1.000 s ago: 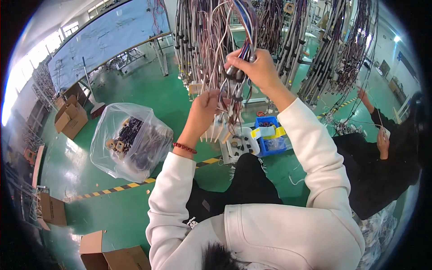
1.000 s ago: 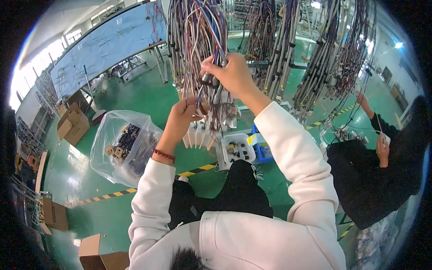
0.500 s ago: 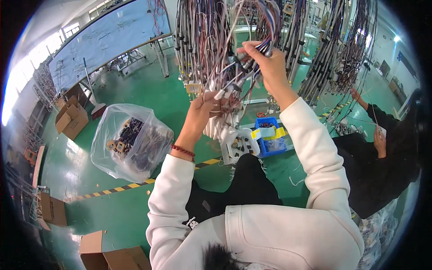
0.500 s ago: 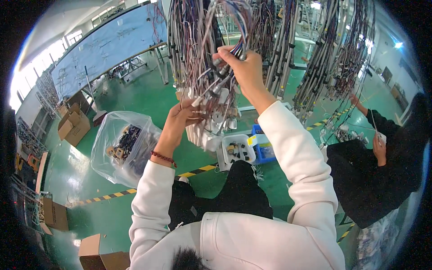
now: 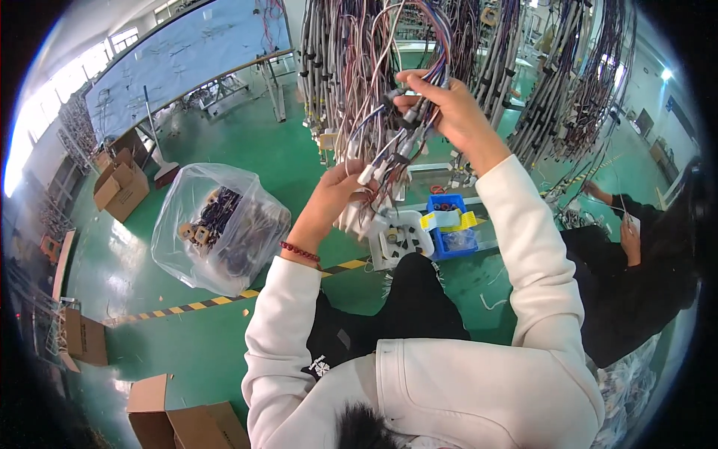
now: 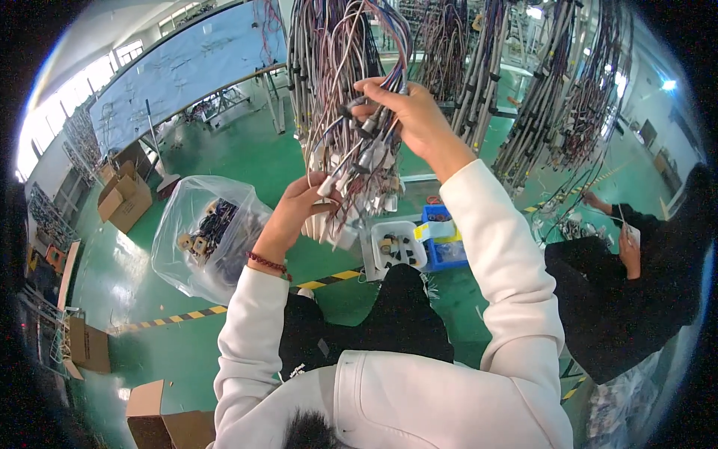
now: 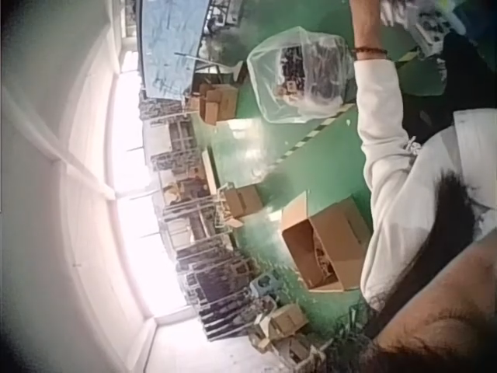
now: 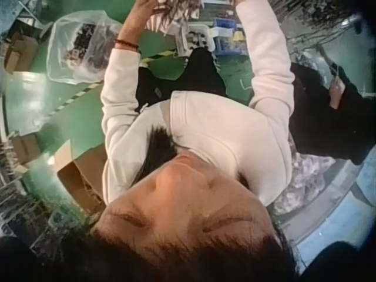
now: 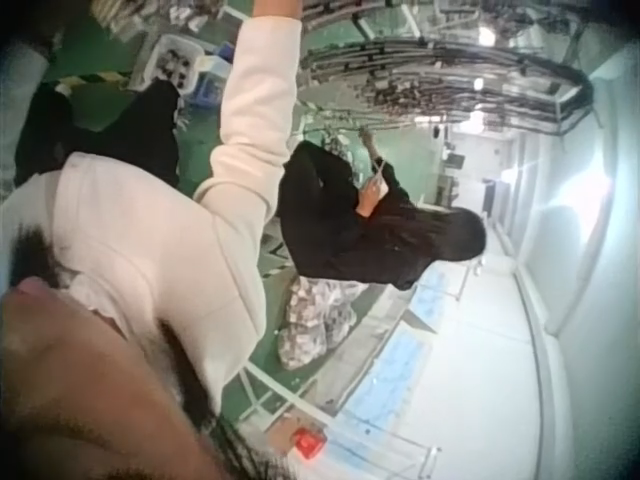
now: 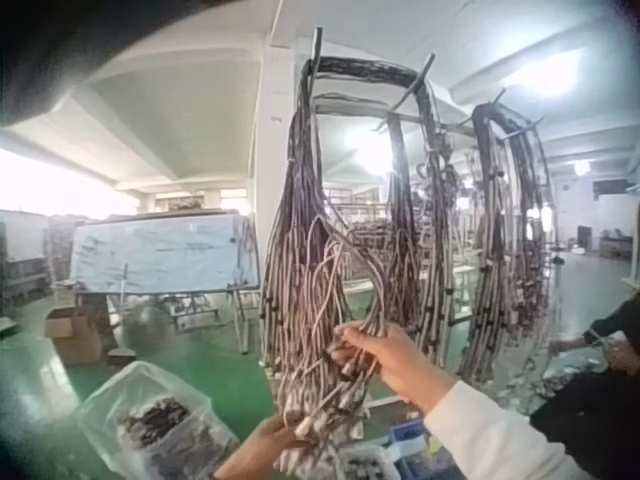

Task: Sorting, organizing, and grouping bundles of electrical wire harnesses and cables in a factory setting.

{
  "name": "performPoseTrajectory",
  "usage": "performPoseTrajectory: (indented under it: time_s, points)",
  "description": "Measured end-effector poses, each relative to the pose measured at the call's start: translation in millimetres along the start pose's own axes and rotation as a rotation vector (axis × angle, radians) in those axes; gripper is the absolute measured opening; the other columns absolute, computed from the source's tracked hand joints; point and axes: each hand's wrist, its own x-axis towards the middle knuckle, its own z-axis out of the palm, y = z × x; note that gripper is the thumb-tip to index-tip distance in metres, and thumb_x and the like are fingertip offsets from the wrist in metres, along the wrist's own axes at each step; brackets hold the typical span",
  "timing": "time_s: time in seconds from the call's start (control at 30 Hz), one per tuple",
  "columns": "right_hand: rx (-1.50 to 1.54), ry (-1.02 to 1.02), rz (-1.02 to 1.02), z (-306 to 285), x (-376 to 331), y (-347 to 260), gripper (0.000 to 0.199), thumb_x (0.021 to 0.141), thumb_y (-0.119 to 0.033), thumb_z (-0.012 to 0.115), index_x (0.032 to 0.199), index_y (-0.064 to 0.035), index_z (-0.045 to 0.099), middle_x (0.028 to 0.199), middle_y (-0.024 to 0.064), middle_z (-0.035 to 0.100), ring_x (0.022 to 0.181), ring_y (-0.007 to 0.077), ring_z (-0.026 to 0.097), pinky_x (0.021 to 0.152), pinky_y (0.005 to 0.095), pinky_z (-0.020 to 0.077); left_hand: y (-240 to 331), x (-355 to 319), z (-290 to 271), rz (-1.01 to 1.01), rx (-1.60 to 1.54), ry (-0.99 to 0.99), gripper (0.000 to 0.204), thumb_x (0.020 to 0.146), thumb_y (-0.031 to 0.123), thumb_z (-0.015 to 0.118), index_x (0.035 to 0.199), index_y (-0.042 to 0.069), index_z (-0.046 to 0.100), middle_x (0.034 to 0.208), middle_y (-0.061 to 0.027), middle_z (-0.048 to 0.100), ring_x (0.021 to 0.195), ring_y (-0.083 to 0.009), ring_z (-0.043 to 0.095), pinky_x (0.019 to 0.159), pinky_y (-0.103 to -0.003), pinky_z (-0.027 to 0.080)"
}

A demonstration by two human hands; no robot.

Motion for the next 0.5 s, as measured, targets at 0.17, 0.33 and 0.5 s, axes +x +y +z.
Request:
performPoseTrajectory:
  time_s: [0.17,0.33,0.5]
  points:
    - [0.115,-0.235,0.253,0,-3,-27,0.030,0.088,-0.018,0.058,0.108,0.0035,0.055,0.088,0.0004,0.054,0.047,-0.0003,0.039,0.045,0.0175,0.0351,-27,13,-18,0.296,0.618,0.412,0.022,0.091,0.014,0.041,0.101,0.002,0.055,0.082,-0.0051,0.065,0.075,-0.0131,0.060,0.065,-0.030,0.047]
    - [0.054,-0.198,0.200,0,-5,-33,0.030,0.088,-0.019,0.057,0.109,0.0028,0.054,0.086,0.0006,0.054,0.048,-0.0003,0.041,0.044,0.0161,0.0357,-30,12,-28,0.243,0.191,0.265,0.029,0.092,0.017,0.039,0.112,0.005,0.056,0.086,-0.0045,0.065,0.076,-0.0098,0.059,0.066,-0.025,0.046]
    - [-0.095,-0.043,0.107,-12,-2,-33,0.031,0.088,-0.022,0.058,0.106,0.0024,0.056,0.086,0.0015,0.056,0.057,0.0055,0.047,0.048,0.0182,0.0391,-31,8,-29,0.200,0.087,0.248,0.032,0.091,0.011,0.037,0.116,0.003,0.053,0.092,-0.0098,0.063,0.077,-0.0141,0.061,0.074,-0.025,0.047]
